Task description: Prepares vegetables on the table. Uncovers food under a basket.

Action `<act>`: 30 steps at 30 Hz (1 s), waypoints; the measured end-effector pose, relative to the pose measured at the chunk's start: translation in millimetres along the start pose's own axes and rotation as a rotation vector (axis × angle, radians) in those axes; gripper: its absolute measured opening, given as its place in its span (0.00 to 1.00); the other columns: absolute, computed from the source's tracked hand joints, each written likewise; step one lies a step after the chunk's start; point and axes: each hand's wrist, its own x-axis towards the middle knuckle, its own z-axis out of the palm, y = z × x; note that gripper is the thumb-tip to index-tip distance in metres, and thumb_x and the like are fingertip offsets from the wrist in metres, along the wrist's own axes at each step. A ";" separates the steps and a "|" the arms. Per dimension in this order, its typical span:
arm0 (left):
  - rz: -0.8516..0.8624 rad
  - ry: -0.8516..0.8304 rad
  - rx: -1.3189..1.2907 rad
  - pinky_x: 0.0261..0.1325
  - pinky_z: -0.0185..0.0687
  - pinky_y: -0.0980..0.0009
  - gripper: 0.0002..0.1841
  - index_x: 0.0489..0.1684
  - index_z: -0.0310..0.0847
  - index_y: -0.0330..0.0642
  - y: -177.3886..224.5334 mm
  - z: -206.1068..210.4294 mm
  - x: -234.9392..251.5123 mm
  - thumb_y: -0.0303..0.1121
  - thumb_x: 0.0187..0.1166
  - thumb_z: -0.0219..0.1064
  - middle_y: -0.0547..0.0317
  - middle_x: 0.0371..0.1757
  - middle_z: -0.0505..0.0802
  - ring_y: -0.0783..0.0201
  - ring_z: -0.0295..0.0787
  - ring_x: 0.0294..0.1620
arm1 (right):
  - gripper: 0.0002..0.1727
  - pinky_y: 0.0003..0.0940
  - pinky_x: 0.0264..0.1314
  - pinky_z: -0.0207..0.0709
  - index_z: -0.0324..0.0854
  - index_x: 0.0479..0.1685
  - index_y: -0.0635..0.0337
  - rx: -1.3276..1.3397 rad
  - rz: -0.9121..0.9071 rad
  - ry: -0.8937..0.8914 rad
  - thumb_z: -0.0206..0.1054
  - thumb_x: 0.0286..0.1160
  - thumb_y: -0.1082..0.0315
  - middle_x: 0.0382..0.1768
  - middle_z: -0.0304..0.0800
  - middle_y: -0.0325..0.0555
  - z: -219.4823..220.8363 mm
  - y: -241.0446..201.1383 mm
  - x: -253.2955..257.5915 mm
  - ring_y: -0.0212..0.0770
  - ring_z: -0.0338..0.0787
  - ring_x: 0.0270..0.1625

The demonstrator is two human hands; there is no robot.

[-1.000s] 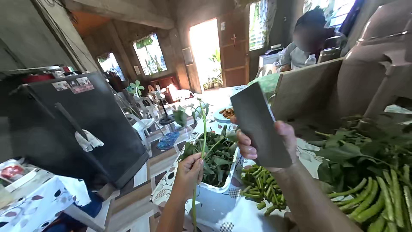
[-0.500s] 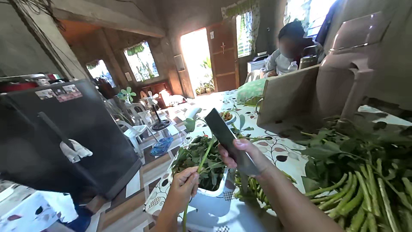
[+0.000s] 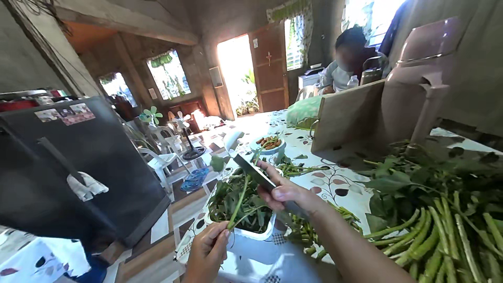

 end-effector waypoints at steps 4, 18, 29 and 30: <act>0.021 -0.005 0.044 0.25 0.77 0.89 0.12 0.51 0.90 0.38 -4.9 -16.4 -9.7 0.28 0.83 0.59 0.73 0.33 0.88 0.87 0.76 0.21 | 0.46 0.12 0.26 0.75 0.63 0.73 0.45 0.256 -0.068 -0.180 0.77 0.57 0.32 0.36 0.84 0.28 -15.6 1.2 -7.6 0.20 0.80 0.25; 0.161 -0.034 0.115 0.37 0.78 0.91 0.11 0.55 0.91 0.56 -27.9 -30.2 -23.4 0.34 0.83 0.65 0.74 0.42 0.88 0.89 0.79 0.33 | 0.32 0.14 0.26 0.78 0.78 0.46 0.52 0.434 0.036 -0.224 0.79 0.57 0.36 0.31 0.84 0.32 -38.6 3.5 -12.9 0.23 0.83 0.24; 0.114 -0.084 0.153 0.32 0.76 0.91 0.10 0.50 0.90 0.42 -29.4 -35.9 -34.9 0.34 0.84 0.63 0.68 0.33 0.87 0.87 0.77 0.27 | 0.44 0.10 0.21 0.69 0.62 0.74 0.40 0.114 0.011 -0.123 0.76 0.58 0.34 0.32 0.79 0.25 -23.8 0.4 -5.7 0.17 0.74 0.20; 0.067 -0.089 0.111 0.30 0.76 0.90 0.11 0.50 0.90 0.43 -25.1 -35.6 -38.1 0.34 0.85 0.62 0.71 0.31 0.87 0.87 0.77 0.25 | 0.45 0.10 0.19 0.66 0.57 0.78 0.41 -0.004 0.031 -0.046 0.72 0.61 0.37 0.29 0.76 0.25 -19.3 -1.7 -2.0 0.16 0.70 0.18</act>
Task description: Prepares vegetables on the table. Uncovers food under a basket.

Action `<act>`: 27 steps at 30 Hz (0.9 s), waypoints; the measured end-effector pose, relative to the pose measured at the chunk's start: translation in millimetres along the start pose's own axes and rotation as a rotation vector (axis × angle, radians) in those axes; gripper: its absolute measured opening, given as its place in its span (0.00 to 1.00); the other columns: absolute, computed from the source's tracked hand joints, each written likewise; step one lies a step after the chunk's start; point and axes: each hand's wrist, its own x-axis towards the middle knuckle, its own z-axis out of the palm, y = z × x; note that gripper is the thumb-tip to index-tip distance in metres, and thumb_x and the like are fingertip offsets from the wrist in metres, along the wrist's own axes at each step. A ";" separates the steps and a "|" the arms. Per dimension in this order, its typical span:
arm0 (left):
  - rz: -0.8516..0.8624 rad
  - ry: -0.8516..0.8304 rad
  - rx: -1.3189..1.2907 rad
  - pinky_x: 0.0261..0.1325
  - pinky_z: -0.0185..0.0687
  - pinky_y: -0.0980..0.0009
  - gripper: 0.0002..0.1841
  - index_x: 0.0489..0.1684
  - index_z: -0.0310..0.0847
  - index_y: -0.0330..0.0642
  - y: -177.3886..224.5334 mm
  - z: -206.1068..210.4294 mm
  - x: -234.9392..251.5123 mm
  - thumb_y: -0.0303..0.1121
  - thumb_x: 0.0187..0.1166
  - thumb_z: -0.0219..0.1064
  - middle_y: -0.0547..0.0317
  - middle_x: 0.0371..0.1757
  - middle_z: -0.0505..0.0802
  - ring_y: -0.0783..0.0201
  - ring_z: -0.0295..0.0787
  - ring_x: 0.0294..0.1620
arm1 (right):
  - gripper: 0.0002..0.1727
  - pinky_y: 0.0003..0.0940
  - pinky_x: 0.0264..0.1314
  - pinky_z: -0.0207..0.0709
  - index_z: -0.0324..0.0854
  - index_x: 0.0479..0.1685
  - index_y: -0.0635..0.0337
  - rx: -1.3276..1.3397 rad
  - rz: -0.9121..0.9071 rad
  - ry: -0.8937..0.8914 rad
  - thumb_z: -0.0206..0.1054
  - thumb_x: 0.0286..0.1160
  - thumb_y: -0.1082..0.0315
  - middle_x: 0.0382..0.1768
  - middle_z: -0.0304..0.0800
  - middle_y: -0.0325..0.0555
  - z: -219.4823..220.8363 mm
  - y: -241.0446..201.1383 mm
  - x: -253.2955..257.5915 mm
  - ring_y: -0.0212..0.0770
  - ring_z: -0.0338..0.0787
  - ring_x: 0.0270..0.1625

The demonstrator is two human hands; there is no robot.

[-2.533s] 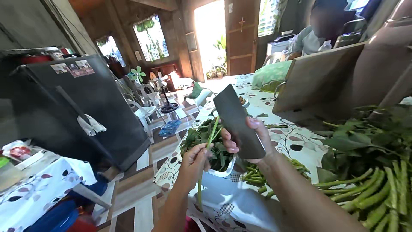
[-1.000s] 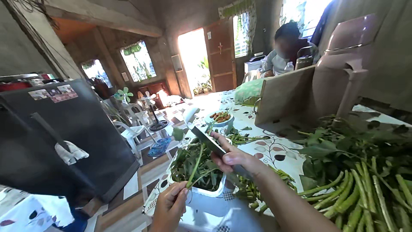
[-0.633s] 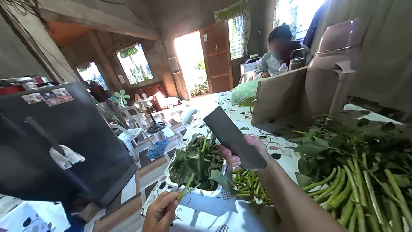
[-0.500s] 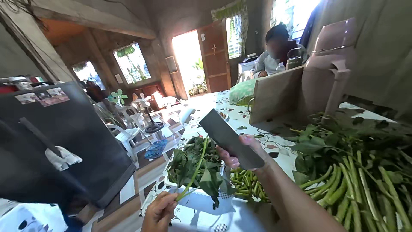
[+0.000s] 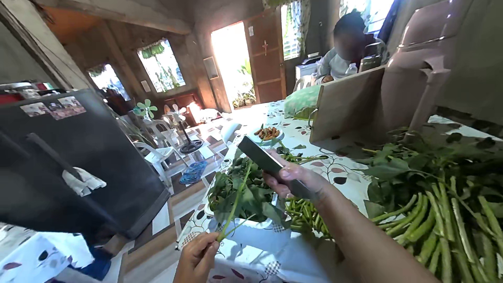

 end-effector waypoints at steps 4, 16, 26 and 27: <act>-0.193 0.026 -0.198 0.22 0.77 0.86 0.11 0.52 0.88 0.47 33.4 8.7 -8.3 0.29 0.86 0.58 0.79 0.24 0.86 0.85 0.77 0.18 | 0.37 0.25 0.40 0.76 0.67 0.75 0.53 -0.424 0.157 0.272 0.75 0.63 0.57 0.36 0.81 0.35 25.4 -8.0 24.7 0.25 0.79 0.33; -0.261 0.196 -0.348 0.21 0.75 0.85 0.13 0.54 0.87 0.41 28.9 23.9 -3.6 0.25 0.85 0.54 0.76 0.21 0.84 0.82 0.76 0.16 | 0.17 0.13 0.16 0.67 0.70 0.41 0.49 0.010 0.250 0.091 0.49 0.83 0.46 0.21 0.74 0.31 0.5 4.6 34.4 0.21 0.71 0.14; -0.272 0.052 -0.332 0.22 0.73 0.87 0.14 0.55 0.88 0.43 16.3 18.7 -7.5 0.28 0.87 0.55 0.77 0.20 0.83 0.84 0.74 0.16 | 0.16 0.11 0.16 0.71 0.71 0.36 0.48 0.209 0.266 -0.048 0.56 0.79 0.46 0.20 0.76 0.29 3.8 24.2 34.9 0.19 0.74 0.13; -0.276 0.060 -0.350 0.22 0.73 0.87 0.14 0.54 0.88 0.44 18.0 18.1 -8.3 0.28 0.87 0.54 0.76 0.20 0.83 0.83 0.74 0.16 | 0.15 0.10 0.16 0.69 0.70 0.38 0.47 0.153 0.262 -0.039 0.55 0.80 0.47 0.20 0.74 0.28 5.7 24.0 36.1 0.18 0.72 0.13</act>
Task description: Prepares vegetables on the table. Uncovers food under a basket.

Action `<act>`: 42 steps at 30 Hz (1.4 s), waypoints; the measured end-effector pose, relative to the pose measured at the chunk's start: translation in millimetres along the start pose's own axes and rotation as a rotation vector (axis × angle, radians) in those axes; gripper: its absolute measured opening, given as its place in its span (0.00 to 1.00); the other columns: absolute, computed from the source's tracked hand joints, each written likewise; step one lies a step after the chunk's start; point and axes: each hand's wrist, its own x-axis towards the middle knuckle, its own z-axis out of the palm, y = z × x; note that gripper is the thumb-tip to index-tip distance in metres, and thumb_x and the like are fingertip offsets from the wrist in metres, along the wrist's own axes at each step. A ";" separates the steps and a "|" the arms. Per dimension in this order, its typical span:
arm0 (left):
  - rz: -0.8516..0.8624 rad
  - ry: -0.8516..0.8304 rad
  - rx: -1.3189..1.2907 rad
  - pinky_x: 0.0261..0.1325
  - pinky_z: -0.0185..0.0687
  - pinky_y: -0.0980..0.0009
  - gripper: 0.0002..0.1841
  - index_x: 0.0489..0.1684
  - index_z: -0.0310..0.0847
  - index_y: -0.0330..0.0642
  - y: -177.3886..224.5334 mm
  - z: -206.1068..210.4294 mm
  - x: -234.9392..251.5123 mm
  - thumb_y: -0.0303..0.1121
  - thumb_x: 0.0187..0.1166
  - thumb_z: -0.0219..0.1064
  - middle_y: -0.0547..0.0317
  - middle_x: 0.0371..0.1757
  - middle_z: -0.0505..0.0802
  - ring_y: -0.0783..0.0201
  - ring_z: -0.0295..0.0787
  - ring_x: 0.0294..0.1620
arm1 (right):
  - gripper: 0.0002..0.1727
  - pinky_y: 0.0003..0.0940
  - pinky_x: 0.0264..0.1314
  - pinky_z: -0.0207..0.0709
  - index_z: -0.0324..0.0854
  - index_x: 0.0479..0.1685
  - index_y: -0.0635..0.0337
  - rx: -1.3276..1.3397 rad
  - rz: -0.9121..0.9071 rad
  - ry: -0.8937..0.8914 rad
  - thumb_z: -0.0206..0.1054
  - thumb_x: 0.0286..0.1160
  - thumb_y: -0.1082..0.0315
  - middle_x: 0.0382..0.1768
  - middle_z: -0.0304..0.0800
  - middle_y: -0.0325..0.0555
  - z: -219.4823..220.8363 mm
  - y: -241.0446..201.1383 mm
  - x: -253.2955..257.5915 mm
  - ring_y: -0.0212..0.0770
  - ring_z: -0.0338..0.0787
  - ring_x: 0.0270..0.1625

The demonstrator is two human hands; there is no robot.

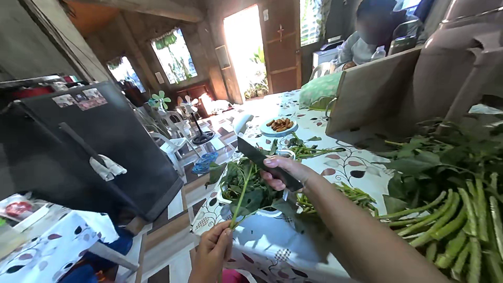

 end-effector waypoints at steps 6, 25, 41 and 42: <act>-0.020 0.024 -0.048 0.20 0.73 0.86 0.13 0.53 0.88 0.43 10.0 3.0 -1.4 0.28 0.86 0.54 0.75 0.19 0.84 0.83 0.74 0.15 | 0.16 0.11 0.16 0.67 0.67 0.52 0.46 -0.102 0.002 -0.008 0.57 0.80 0.47 0.22 0.73 0.29 9.9 -3.7 1.3 0.18 0.70 0.14; -0.134 0.252 0.173 0.14 0.67 0.86 0.11 0.49 0.85 0.34 36.5 17.5 -0.7 0.25 0.83 0.55 0.74 0.16 0.78 0.82 0.68 0.10 | 0.52 0.55 0.60 0.77 0.55 0.87 0.56 -0.706 0.317 0.474 0.78 0.66 0.42 0.66 0.80 0.64 55.8 -18.3 39.1 0.56 0.83 0.61; -0.068 0.170 0.115 0.16 0.70 0.85 0.13 0.53 0.87 0.37 30.8 -5.4 6.5 0.27 0.85 0.55 0.75 0.17 0.81 0.82 0.71 0.12 | 0.26 0.14 0.11 0.65 0.69 0.30 0.49 -0.431 0.422 -0.043 0.51 0.85 0.38 0.13 0.70 0.31 2.6 -81.0 -3.2 0.20 0.68 0.09; -0.058 0.163 0.114 0.16 0.70 0.86 0.13 0.53 0.86 0.37 29.9 -3.5 8.7 0.27 0.85 0.54 0.75 0.18 0.81 0.82 0.71 0.12 | 0.26 0.14 0.11 0.65 0.69 0.30 0.50 -0.464 0.430 -0.021 0.51 0.86 0.38 0.12 0.70 0.32 7.3 -83.9 -1.4 0.21 0.68 0.09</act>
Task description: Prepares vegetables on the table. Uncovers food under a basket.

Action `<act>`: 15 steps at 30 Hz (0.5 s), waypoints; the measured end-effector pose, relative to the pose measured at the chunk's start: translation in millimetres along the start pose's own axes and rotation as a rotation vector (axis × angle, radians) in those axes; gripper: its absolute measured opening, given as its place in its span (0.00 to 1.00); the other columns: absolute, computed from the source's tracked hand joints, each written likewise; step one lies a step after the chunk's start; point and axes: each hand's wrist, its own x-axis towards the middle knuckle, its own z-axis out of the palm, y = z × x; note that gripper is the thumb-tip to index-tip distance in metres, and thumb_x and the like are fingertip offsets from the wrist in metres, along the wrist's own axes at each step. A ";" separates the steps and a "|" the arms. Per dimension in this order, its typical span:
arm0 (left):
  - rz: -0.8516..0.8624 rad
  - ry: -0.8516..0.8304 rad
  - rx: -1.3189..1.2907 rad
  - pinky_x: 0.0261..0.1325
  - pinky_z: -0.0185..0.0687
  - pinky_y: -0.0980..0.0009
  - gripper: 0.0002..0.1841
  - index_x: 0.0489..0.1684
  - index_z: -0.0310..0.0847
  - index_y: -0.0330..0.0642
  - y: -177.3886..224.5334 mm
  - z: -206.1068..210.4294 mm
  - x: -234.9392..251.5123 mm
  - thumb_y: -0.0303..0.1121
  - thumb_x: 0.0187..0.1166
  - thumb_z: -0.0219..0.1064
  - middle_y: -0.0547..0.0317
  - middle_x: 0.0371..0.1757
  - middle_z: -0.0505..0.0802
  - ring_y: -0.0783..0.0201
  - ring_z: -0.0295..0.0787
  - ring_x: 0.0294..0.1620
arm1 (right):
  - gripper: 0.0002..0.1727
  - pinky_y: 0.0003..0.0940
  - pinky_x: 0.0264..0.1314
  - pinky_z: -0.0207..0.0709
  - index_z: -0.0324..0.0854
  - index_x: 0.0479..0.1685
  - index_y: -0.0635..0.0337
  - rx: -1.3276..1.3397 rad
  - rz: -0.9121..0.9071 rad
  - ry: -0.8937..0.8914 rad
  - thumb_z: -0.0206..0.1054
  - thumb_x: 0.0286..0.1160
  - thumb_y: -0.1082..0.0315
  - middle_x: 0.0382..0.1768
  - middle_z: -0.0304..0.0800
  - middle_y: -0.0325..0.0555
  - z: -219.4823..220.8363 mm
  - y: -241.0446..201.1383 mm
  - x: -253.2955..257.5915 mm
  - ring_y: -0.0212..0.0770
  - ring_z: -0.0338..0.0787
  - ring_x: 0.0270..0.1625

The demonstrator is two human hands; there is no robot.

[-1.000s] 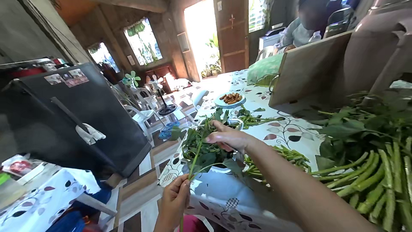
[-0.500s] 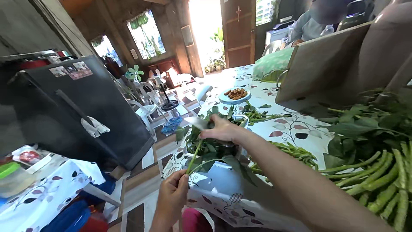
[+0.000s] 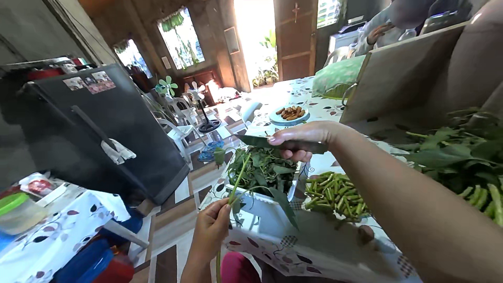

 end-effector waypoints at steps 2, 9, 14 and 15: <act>0.029 -0.011 -0.002 0.18 0.71 0.86 0.13 0.54 0.86 0.36 -1.8 4.2 3.8 0.27 0.85 0.54 0.76 0.19 0.81 0.82 0.71 0.13 | 0.25 0.14 0.12 0.66 0.69 0.30 0.49 0.030 -0.073 -0.007 0.51 0.85 0.39 0.13 0.71 0.32 4.7 0.2 0.8 0.21 0.70 0.09; 0.161 -0.106 0.054 0.21 0.71 0.87 0.15 0.58 0.86 0.35 -7.4 10.6 11.8 0.27 0.86 0.54 0.75 0.25 0.83 0.84 0.72 0.17 | 0.29 0.12 0.13 0.70 0.72 0.38 0.51 0.248 -0.327 -0.260 0.63 0.71 0.31 0.20 0.77 0.30 24.7 49.1 15.9 0.18 0.74 0.11; 0.156 -0.149 0.060 0.20 0.69 0.88 0.15 0.57 0.87 0.38 -8.0 14.6 12.4 0.28 0.87 0.53 0.78 0.22 0.81 0.84 0.70 0.16 | 0.23 0.09 0.13 0.68 0.67 0.50 0.46 0.279 -0.396 -0.218 0.64 0.72 0.41 0.21 0.74 0.28 32.2 55.2 14.3 0.17 0.72 0.11; 0.147 -0.144 0.067 0.19 0.68 0.88 0.15 0.57 0.86 0.38 -7.1 15.8 12.4 0.28 0.86 0.53 0.78 0.21 0.80 0.84 0.69 0.15 | 0.22 0.09 0.12 0.66 0.66 0.55 0.46 0.235 -0.387 -0.147 0.64 0.71 0.44 0.19 0.71 0.27 35.3 53.7 12.4 0.16 0.70 0.10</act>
